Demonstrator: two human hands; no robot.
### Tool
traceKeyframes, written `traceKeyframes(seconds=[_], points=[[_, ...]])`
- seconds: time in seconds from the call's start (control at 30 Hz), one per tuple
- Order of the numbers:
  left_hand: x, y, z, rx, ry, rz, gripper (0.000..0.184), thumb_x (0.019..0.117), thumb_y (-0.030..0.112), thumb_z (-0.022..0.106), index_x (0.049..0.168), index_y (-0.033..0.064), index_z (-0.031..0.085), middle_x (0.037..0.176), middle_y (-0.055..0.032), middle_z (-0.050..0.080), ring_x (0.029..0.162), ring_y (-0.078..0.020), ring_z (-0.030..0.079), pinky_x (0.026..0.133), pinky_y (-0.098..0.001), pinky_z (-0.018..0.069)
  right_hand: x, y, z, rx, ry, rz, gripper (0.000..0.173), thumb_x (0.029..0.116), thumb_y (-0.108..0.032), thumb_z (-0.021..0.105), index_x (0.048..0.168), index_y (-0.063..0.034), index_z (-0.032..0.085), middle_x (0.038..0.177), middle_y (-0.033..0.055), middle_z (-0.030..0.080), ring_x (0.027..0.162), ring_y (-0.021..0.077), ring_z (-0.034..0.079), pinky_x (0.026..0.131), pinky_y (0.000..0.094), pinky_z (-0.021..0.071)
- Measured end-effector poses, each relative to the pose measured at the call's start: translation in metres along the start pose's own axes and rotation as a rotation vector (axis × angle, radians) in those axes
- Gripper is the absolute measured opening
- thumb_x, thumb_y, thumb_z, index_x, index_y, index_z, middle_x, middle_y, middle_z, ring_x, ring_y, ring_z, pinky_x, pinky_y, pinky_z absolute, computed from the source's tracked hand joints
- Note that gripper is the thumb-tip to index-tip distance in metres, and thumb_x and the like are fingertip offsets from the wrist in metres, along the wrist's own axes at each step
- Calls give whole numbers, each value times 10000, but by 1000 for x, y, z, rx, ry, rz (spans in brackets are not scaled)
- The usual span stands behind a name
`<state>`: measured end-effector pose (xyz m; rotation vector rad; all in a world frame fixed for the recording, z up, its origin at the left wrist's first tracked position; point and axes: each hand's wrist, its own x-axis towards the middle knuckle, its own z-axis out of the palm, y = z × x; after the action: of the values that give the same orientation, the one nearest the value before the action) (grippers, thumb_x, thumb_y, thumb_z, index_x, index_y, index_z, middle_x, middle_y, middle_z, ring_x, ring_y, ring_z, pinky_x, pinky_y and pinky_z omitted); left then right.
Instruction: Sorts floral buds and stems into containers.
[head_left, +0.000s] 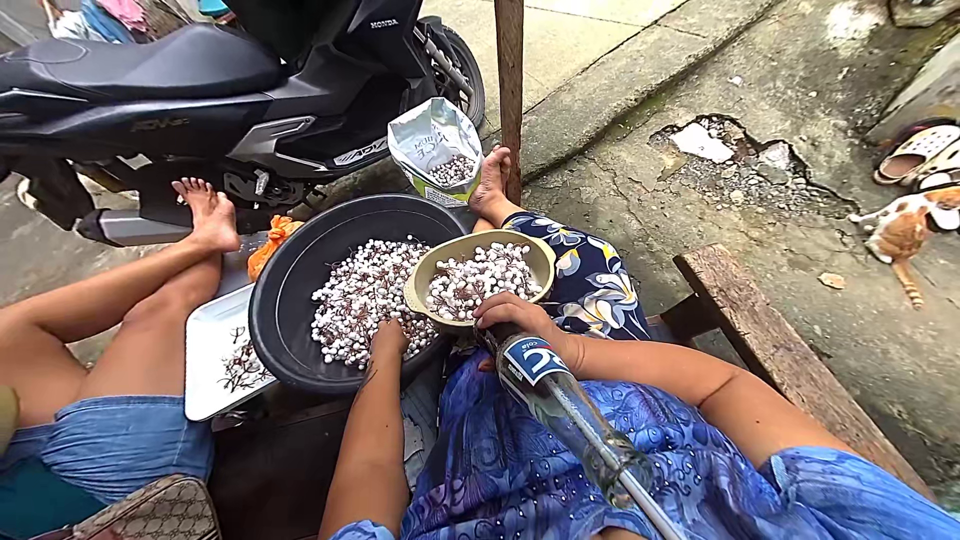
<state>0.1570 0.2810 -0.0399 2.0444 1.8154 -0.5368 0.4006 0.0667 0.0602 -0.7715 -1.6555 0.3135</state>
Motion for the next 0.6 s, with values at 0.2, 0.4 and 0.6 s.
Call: traceKeyframes(seconds=[0.2, 0.4, 0.6], points=[[-1, 0, -1, -3, 10, 11, 603, 880, 145, 760, 1411, -21, 527, 1524, -324, 395, 1292, -495, 539, 1029, -624, 484, -1, 1, 0, -2, 6, 7, 438, 836, -269, 834, 1136, 4, 668, 1162, 175, 690, 1145, 236, 650, 998, 341, 533], [0, 1, 1, 11, -40, 28, 629, 885, 150, 750, 1438, -3, 490, 1487, -300, 464, 1300, -465, 552, 1036, -631, 475, -1, 1, 0, -2, 3, 9, 439, 842, -279, 830, 1135, 5, 669, 1159, 177, 691, 1146, 240, 652, 999, 344, 534], [-3, 5, -2, -34, 3, 3, 807, 872, 137, 747, 1566, 101, 338, 1537, -321, 384, 1241, -492, 584, 996, -625, 504, 0, 2, 0, -8, 8, 3, 449, 835, -280, 840, 1134, 8, 669, 1156, 175, 693, 1144, 242, 652, 1003, 343, 532]])
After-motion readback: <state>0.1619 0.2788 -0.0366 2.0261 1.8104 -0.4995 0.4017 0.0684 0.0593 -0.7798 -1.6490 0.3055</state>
